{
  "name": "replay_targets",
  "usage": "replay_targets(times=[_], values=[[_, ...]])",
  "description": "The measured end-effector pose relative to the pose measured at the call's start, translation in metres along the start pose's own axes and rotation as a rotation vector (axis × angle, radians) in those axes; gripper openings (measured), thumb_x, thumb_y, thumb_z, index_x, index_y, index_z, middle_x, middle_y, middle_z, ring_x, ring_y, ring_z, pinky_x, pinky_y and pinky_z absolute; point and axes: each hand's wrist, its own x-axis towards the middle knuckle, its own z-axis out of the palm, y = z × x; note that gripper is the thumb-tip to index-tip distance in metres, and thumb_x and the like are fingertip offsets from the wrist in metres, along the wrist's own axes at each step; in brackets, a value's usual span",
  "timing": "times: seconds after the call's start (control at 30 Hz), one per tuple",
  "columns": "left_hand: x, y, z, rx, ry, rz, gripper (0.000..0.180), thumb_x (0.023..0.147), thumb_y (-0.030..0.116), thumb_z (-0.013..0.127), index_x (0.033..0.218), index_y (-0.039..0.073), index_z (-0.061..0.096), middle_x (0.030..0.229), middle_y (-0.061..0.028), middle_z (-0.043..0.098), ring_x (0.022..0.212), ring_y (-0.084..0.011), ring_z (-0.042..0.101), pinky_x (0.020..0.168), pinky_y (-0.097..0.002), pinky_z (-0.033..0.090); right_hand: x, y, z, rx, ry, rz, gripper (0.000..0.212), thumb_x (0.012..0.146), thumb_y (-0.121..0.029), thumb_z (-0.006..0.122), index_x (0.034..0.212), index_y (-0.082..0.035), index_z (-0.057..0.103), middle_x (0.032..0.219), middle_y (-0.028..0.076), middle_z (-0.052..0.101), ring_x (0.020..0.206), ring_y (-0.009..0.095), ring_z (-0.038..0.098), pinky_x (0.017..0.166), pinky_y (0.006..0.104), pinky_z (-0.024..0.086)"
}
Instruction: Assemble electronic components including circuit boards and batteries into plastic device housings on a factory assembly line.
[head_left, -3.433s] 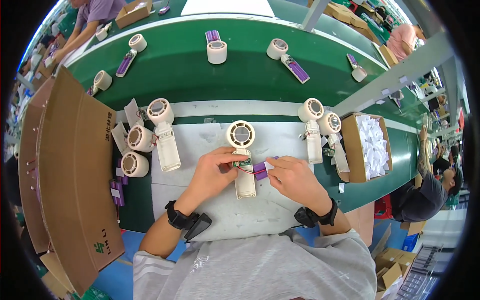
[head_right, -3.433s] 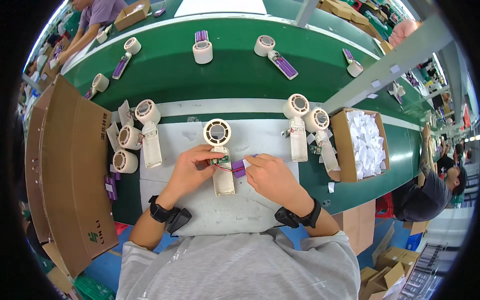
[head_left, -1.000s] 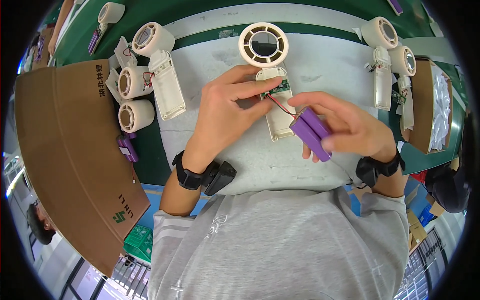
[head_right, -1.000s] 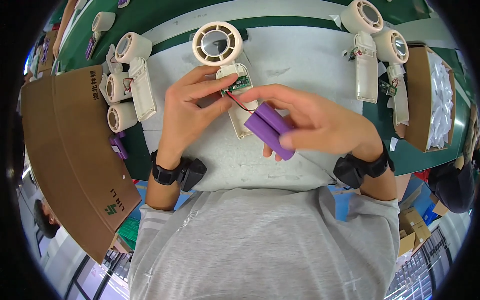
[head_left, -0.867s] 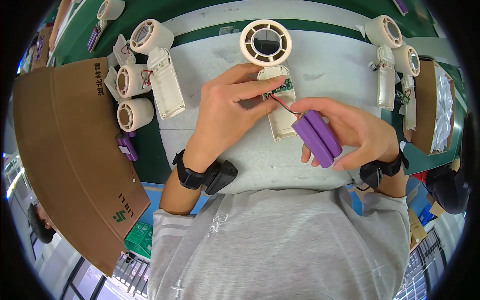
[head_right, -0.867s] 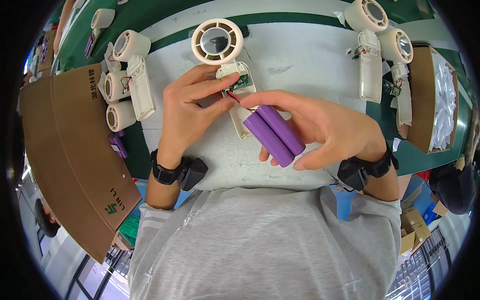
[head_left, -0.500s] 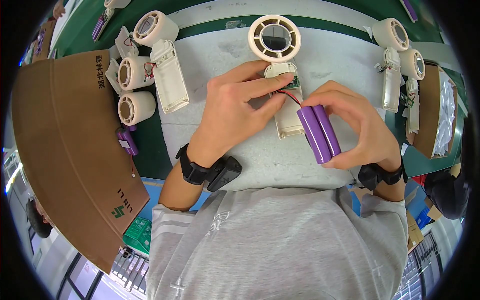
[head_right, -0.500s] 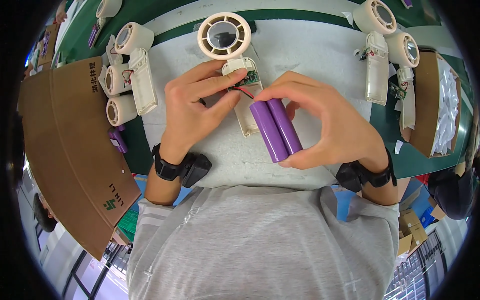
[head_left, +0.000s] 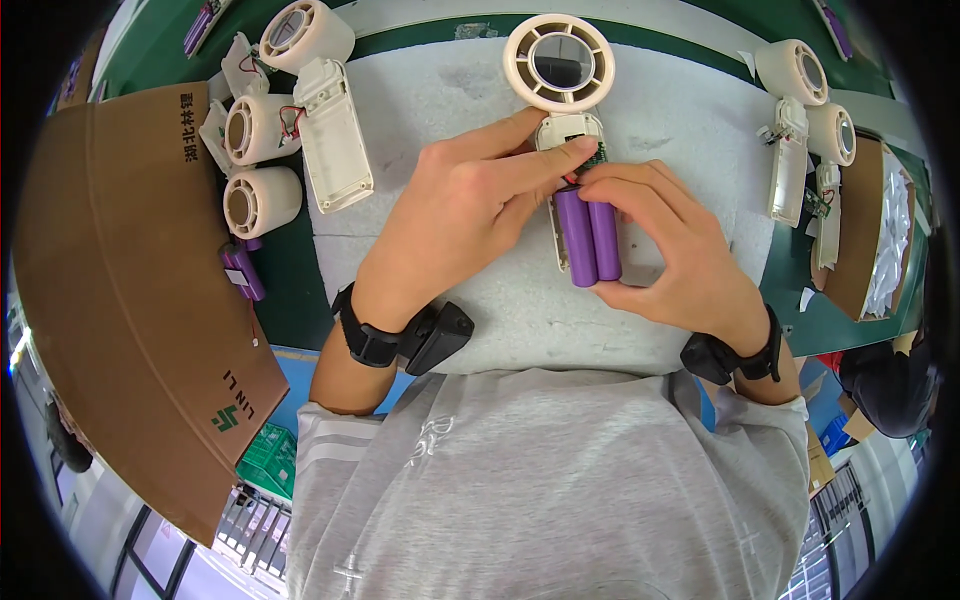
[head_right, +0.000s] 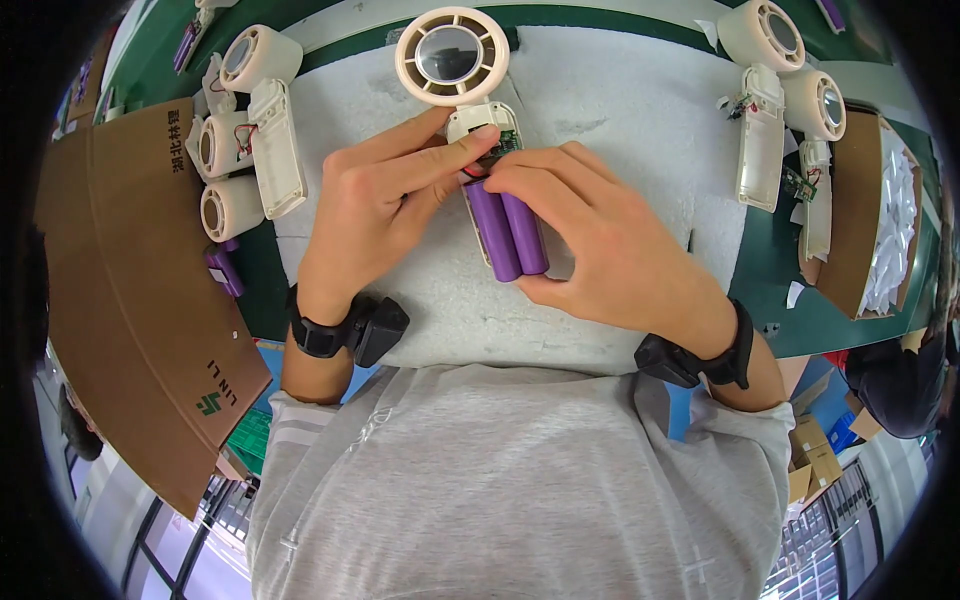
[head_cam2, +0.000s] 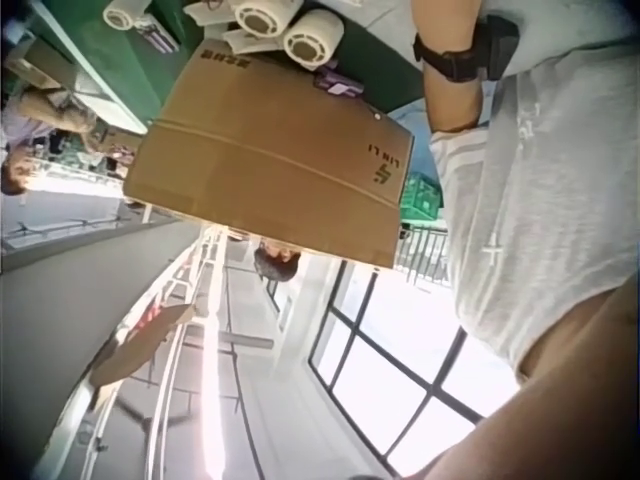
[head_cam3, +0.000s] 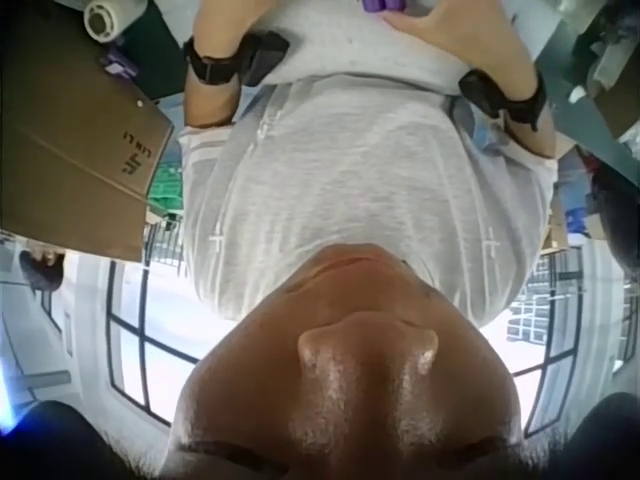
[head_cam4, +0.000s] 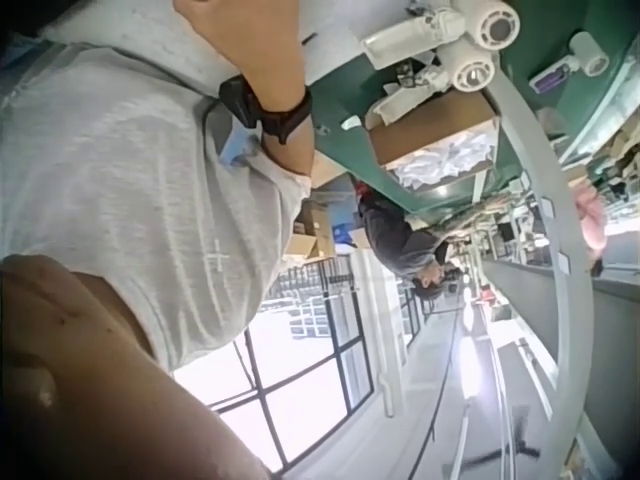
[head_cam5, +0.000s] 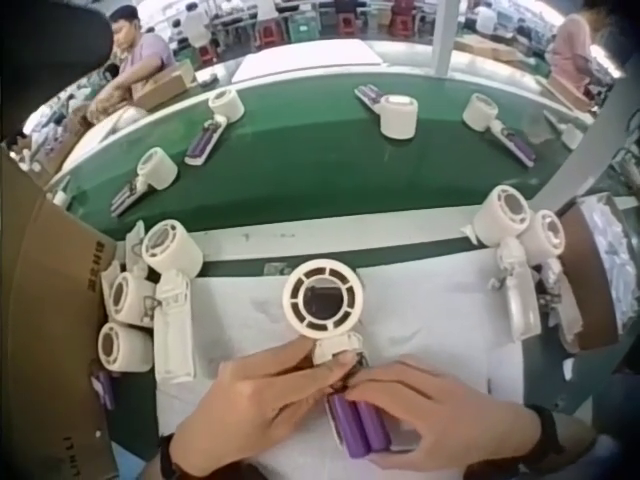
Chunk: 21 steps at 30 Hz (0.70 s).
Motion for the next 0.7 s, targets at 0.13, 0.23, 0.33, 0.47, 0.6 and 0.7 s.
replay_targets(times=[0.13,0.23,0.33,0.47,0.6,0.7], values=[[0.002,0.001,-0.005,0.048,-0.049,0.016,0.038,0.075,-0.002,0.068,0.112,0.010,0.070,0.108,-0.0186,0.064,0.082,-0.0290,0.067,0.067,-0.0314,0.054,0.000,-0.004,0.004,-0.107,0.021,-0.052,0.064,0.057,-0.002,0.080,0.116,-0.004,0.056,0.118,0.014,0.058,0.098,0.028,0.057,0.081,0.0379,0.051],[0.001,0.000,-0.005,0.044,-0.056,0.013,0.038,0.076,-0.002,0.068,0.111,0.010,0.070,0.108,-0.0184,0.064,0.082,-0.0290,0.068,0.067,-0.0312,0.054,-0.003,-0.008,0.005,-0.167,0.027,-0.075,0.062,0.057,-0.001,0.080,0.115,-0.002,0.058,0.118,0.015,0.057,0.098,0.029,0.057,0.079,0.0374,0.052],[0.000,-0.001,-0.004,0.005,-0.028,0.014,0.034,0.076,-0.001,0.067,0.109,0.009,0.069,0.097,-0.0123,0.065,0.075,-0.0278,0.064,0.062,-0.0344,0.052,-0.005,-0.015,0.003,-0.143,0.007,-0.024,0.055,0.057,0.002,0.079,0.109,0.001,0.061,0.122,0.017,0.056,0.100,0.031,0.058,0.075,0.0348,0.055],[0.003,0.003,-0.005,0.006,-0.041,-0.030,0.035,0.074,0.000,0.069,0.107,0.011,0.073,0.109,-0.0210,0.066,0.082,-0.0273,0.070,0.067,-0.0290,0.055,-0.009,-0.014,0.007,-0.230,0.081,-0.084,0.046,0.057,0.004,0.079,0.100,0.002,0.064,0.125,0.019,0.055,0.099,0.031,0.058,0.073,0.0332,0.057],[0.003,0.002,-0.002,-0.001,-0.011,-0.064,0.032,0.073,0.003,0.068,0.103,0.011,0.074,0.107,-0.0209,0.067,0.081,-0.0254,0.071,0.066,-0.0284,0.055,-0.009,-0.014,0.009,-0.294,0.105,-0.104,0.041,0.057,0.003,0.079,0.095,0.002,0.064,0.126,0.020,0.056,0.097,0.031,0.059,0.072,0.0327,0.058],[0.002,0.000,0.000,0.005,0.010,-0.049,0.032,0.072,0.004,0.068,0.102,0.011,0.074,0.108,-0.0213,0.067,0.080,-0.0245,0.071,0.065,-0.0275,0.055,-0.010,-0.010,0.014,-0.304,0.134,-0.127,0.037,0.057,0.004,0.079,0.090,0.002,0.062,0.124,0.020,0.057,0.097,0.031,0.060,0.072,0.0331,0.058]])
